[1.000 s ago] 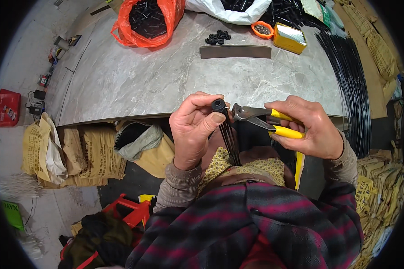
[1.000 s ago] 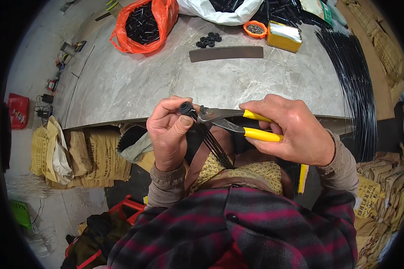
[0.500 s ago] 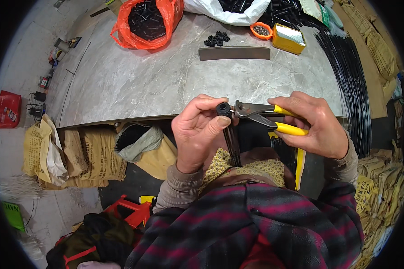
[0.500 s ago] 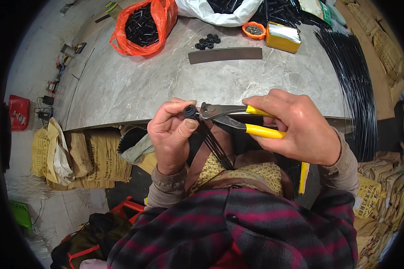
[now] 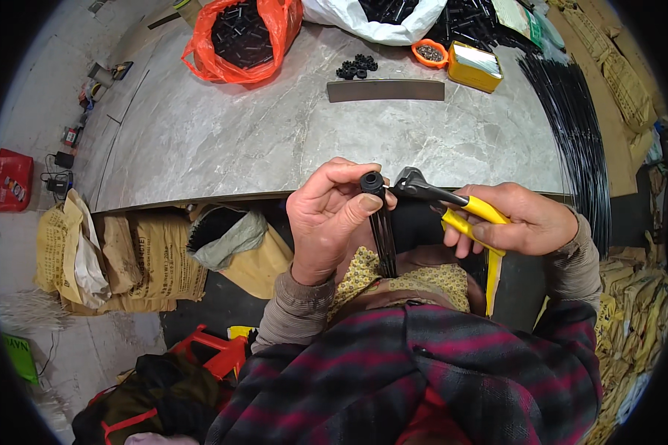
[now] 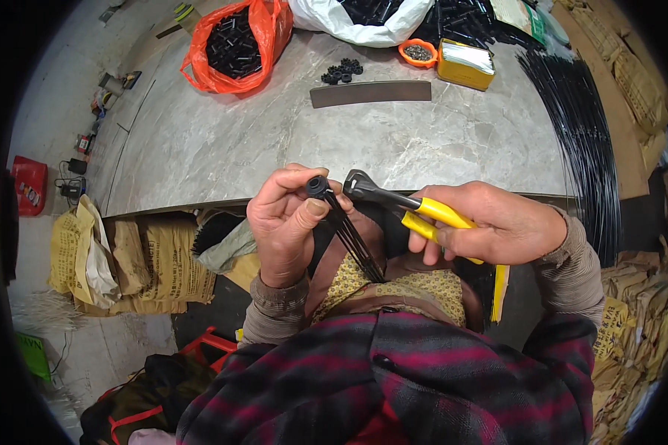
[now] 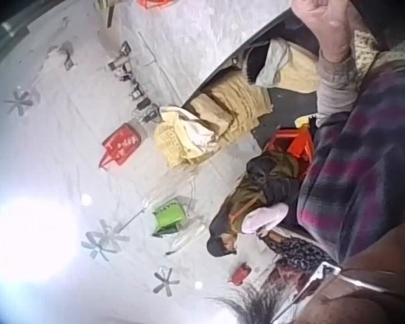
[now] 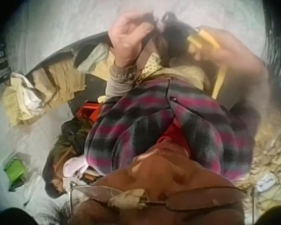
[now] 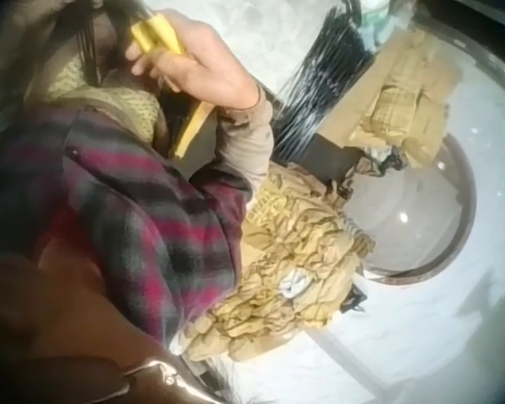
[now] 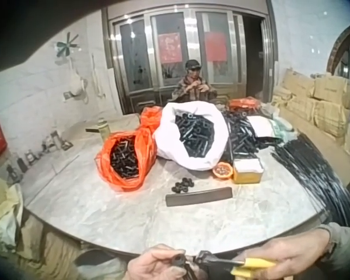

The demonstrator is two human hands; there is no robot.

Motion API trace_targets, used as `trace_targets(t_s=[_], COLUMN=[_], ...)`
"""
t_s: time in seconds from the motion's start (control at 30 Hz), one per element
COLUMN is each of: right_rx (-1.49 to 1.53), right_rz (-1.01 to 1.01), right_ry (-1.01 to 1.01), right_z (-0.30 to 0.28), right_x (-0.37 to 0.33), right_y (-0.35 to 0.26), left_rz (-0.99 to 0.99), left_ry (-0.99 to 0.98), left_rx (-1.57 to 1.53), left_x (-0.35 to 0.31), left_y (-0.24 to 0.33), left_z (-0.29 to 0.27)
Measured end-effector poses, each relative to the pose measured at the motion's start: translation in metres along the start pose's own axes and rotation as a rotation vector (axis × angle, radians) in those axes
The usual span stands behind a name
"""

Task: Assembling black plastic rods into circular connectors and trimming components using pliers.

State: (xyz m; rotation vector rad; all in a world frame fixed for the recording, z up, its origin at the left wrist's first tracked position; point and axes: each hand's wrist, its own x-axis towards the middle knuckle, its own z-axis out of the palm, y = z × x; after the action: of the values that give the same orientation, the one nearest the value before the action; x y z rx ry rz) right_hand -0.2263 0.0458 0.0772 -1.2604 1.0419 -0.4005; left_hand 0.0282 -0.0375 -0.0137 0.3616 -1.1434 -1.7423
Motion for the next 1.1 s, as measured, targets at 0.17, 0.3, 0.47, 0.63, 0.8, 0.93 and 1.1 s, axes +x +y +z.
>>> trace_targets(t_s=[0.17, 0.3, 0.47, 0.63, 0.8, 0.93, 1.1], right_rx=[-0.072, -0.085, -0.113, -0.159, -0.204, -0.200, -0.247], right_rz=[-0.074, -0.126, -0.112, -0.048, -0.028, -0.016, -0.036], right_ry=[-0.114, -0.132, -0.153, -0.134, -0.128, -0.115, -0.115], right_z=[-0.001, -0.002, -0.006, -0.007, -0.007, -0.006, -0.006], right_x=[0.003, 0.004, 0.003, 0.001, -0.001, -0.001, -0.001], right_y=[-0.005, -0.008, -0.014, -0.022, -0.031, -0.036, -0.035], left_rz=[0.004, 0.027, 0.044, 0.062, 0.076, 0.079, 0.082], left_ry=[0.001, -0.021, -0.045, -0.069, -0.076, -0.085, -0.084], left_rx=[0.001, 0.024, 0.032, 0.042, 0.066, 0.070, 0.074], left_x=[-0.001, -0.001, -0.001, -0.002, -0.002, -0.002, -0.002], left_y=[0.003, 0.003, 0.003, 0.001, 0.001, 0.000, 0.000], left_z=[0.003, 0.004, 0.003, 0.002, 0.002, 0.001, 0.003])
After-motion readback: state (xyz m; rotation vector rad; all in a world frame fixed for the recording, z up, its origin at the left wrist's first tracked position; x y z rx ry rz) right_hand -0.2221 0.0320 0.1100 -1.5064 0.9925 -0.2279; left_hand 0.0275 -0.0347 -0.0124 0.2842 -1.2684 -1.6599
